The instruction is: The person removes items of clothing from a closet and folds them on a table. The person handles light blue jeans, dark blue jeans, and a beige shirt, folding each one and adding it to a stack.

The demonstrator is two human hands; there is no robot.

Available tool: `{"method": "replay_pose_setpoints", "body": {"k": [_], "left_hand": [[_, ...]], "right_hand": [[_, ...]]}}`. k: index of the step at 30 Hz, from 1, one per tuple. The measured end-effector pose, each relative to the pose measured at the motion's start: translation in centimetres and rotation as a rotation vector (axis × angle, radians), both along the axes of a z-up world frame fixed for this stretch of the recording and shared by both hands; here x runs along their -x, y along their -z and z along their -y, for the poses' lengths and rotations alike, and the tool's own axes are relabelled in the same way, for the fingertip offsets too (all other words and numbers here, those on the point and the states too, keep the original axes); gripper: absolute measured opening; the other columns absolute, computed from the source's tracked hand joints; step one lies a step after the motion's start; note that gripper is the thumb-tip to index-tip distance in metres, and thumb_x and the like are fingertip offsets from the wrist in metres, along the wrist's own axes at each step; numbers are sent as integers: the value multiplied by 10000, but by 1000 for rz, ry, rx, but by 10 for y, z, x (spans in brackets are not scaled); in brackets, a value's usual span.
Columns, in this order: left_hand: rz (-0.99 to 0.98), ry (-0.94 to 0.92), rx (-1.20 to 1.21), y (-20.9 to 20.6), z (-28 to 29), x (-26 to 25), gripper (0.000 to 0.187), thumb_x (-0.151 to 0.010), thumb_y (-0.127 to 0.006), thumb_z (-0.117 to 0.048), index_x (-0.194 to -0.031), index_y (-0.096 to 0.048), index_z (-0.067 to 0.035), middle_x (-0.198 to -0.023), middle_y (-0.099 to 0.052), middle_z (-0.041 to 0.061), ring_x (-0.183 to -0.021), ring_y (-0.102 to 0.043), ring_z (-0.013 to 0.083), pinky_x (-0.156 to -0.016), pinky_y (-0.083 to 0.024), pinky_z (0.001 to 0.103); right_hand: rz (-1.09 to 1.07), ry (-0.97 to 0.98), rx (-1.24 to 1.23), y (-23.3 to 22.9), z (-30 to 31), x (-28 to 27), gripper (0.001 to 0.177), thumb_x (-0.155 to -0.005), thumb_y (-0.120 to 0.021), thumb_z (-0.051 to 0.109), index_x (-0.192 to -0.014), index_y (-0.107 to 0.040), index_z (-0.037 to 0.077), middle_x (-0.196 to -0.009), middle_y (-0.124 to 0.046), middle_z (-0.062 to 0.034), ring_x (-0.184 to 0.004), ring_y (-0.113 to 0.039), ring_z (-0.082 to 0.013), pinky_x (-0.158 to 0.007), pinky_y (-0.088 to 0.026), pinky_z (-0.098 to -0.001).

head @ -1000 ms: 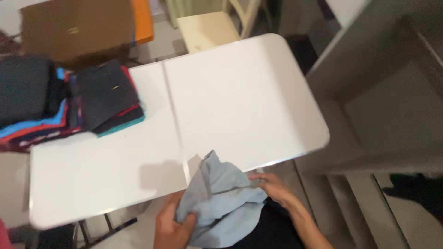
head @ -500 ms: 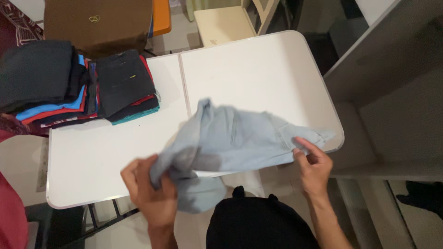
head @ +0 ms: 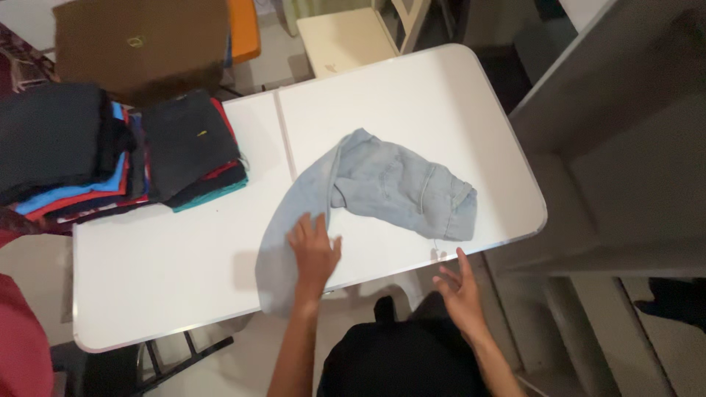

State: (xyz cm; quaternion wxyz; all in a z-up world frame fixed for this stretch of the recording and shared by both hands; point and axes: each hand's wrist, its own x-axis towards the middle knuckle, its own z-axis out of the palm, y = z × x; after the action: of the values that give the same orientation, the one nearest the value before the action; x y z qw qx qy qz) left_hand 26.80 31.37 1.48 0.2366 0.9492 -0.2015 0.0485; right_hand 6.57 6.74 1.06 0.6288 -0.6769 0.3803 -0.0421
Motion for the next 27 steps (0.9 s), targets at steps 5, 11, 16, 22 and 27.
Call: {"method": "replay_pose_setpoints", "body": {"k": [5,11,16,22,27], "left_hand": [[-228,-161,-139,27,12,48,812,-762,-838,-319,-1402,-461,10,-1520,-288,331,-1432,-262,484,-1104,-210,710],[-97,-444,-125,47,-12,80,854,-777,-787,-369,-1451,-425,9,-1536,-258,346,-1430,-219,529,-1104,-207,718],[-78,-613,-133,48,-37,91,849,-751,-748,-382,-1415,-416,29,-1502,-303,338,-1404,-281,511,-1082,-237,726],[-31,-565,-54,60,-48,95,566,-751,-702,-153,-1282,-578,-3,-1286,-589,262,-1228,-530,421,-1058,-410,583],[6,-587,183,58,-102,91,401,-803,-603,-20,-1197,-671,20,-951,-711,246,-872,-683,378,-788,-539,444]], "right_hand": [[-2,53,52,17,9,7,769,-843,-676,-9,-1539,-376,126,-1499,-481,-158,-1135,-627,-226,-943,-548,-374],[-6,-6,110,27,11,-30,678,-854,-687,-1,-1483,-456,96,-1385,-544,-150,-1074,-622,-214,-942,-538,-370],[-24,-145,519,49,9,-80,778,-718,-769,21,-1446,-512,119,-1185,-525,-145,-1006,-578,-284,-854,-533,-435],[-165,-228,972,59,53,-108,425,-885,-785,143,-1299,-711,202,-1074,-535,-148,-1011,-546,-307,-898,-469,-446],[136,-180,1460,32,108,-131,270,-837,-706,51,-1094,-685,131,-1220,-605,-174,-1216,-526,-331,-1025,-376,-519]]}}
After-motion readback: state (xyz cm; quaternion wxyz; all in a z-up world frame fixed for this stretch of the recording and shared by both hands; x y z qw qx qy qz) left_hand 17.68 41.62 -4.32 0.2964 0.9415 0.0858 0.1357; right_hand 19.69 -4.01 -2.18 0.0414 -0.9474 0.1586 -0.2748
